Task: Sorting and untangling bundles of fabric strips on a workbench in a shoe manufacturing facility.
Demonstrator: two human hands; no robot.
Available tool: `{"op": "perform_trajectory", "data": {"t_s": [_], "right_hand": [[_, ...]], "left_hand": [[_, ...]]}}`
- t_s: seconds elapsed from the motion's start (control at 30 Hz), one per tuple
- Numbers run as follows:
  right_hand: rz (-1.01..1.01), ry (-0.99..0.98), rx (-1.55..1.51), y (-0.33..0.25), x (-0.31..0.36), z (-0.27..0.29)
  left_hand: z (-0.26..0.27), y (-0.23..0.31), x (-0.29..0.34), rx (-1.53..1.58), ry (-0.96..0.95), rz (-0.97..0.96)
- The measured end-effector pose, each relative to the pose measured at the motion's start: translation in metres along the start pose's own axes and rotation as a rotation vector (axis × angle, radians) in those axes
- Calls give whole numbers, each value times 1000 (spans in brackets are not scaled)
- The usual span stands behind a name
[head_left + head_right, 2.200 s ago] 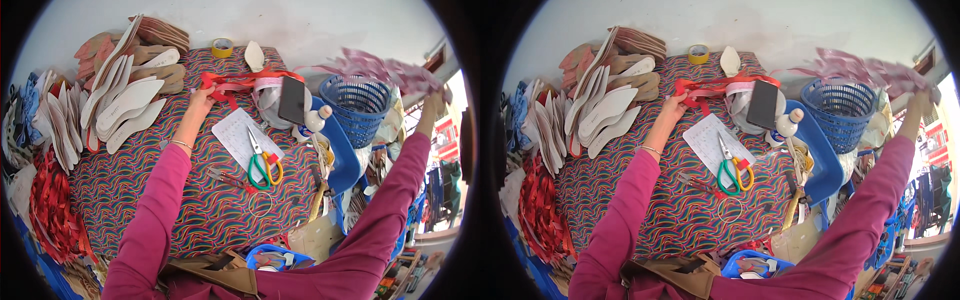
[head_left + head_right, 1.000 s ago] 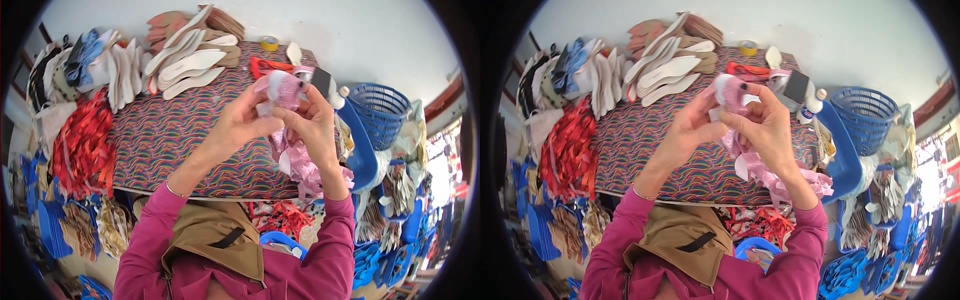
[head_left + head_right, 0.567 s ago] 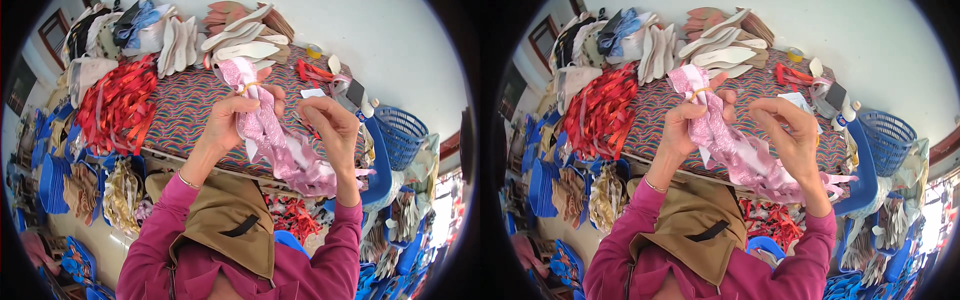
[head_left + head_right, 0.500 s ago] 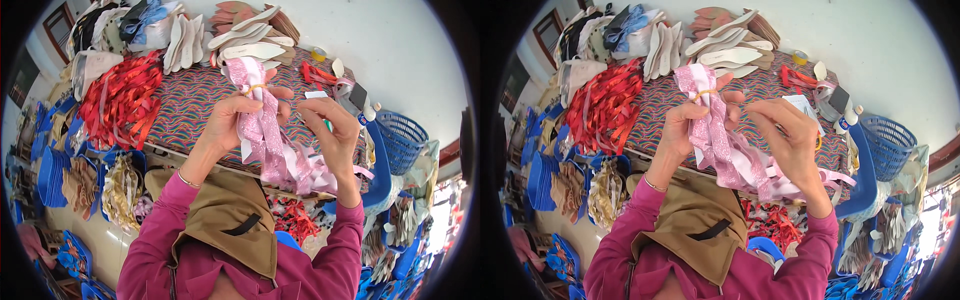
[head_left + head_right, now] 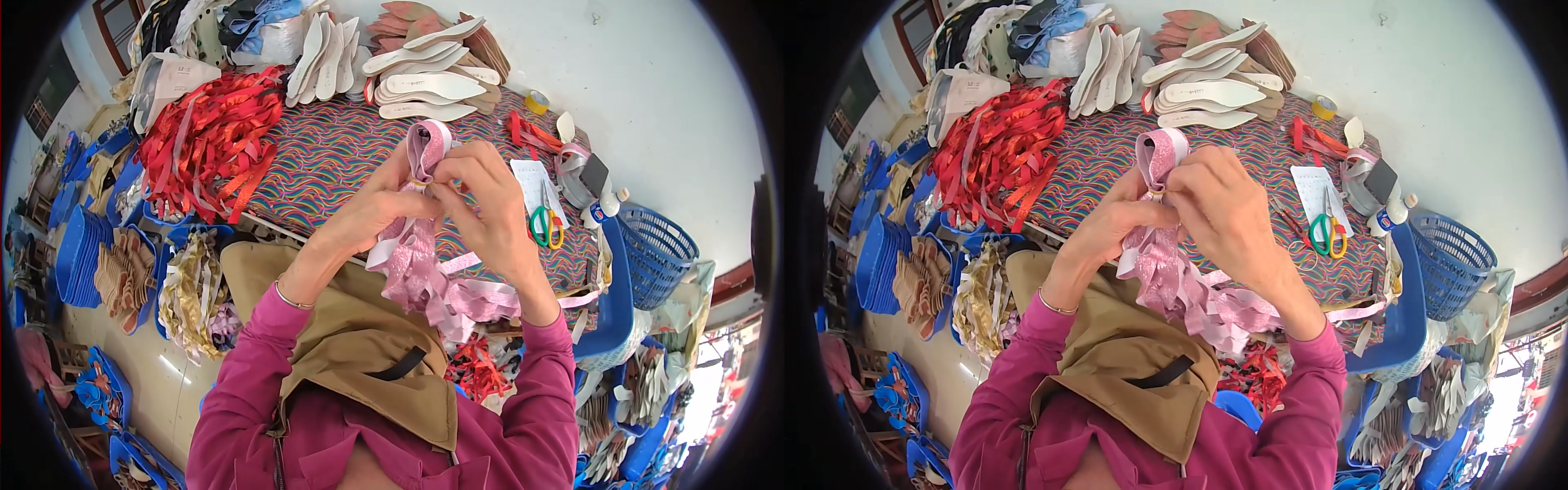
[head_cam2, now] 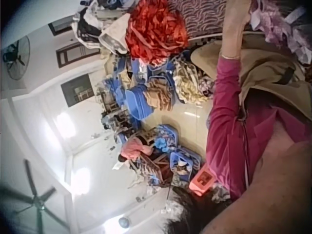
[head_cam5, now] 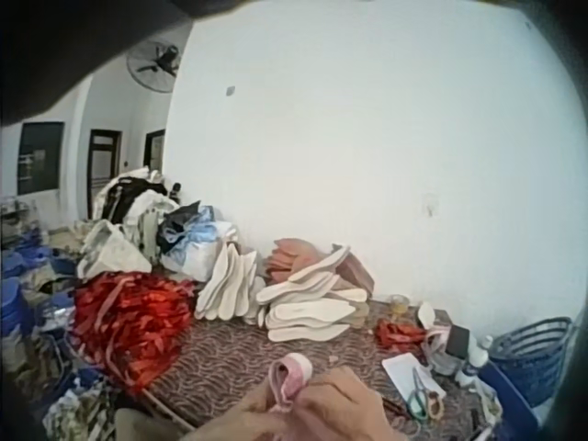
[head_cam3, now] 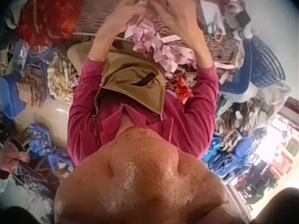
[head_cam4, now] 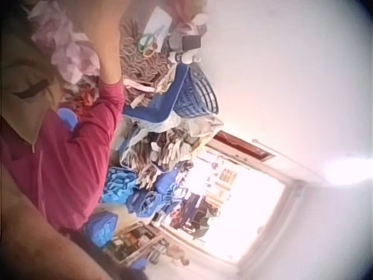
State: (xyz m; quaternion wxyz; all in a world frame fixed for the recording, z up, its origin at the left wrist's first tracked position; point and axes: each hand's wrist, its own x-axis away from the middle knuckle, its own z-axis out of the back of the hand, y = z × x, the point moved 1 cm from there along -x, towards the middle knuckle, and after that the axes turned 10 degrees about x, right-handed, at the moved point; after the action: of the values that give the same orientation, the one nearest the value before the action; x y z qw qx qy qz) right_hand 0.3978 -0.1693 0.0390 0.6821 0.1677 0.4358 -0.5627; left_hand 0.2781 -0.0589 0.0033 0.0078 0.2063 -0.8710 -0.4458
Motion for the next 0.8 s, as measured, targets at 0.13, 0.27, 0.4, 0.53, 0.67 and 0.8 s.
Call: {"op": "perform_trajectory", "data": {"t_s": [0.13,0.27,0.4,0.53,0.67,0.8], "right_hand": [[-392,-56,-470,23,11,-9],[-692,-131,-745,31,22,-9],[-591,-268,-487,30,24,-16],[-43,2,332,39,26,-36],[-84,8,437,43,30,-52],[-598,-34,24,66,29,-54]], "left_hand": [[16,-8,-8,-15,4,46],[40,-25,-8,-15,43,133],[60,-35,-8,-53,124,207],[56,-37,-12,-189,200,228],[72,-52,-13,-459,106,134],[77,-65,-11,-859,-7,-115]]}}
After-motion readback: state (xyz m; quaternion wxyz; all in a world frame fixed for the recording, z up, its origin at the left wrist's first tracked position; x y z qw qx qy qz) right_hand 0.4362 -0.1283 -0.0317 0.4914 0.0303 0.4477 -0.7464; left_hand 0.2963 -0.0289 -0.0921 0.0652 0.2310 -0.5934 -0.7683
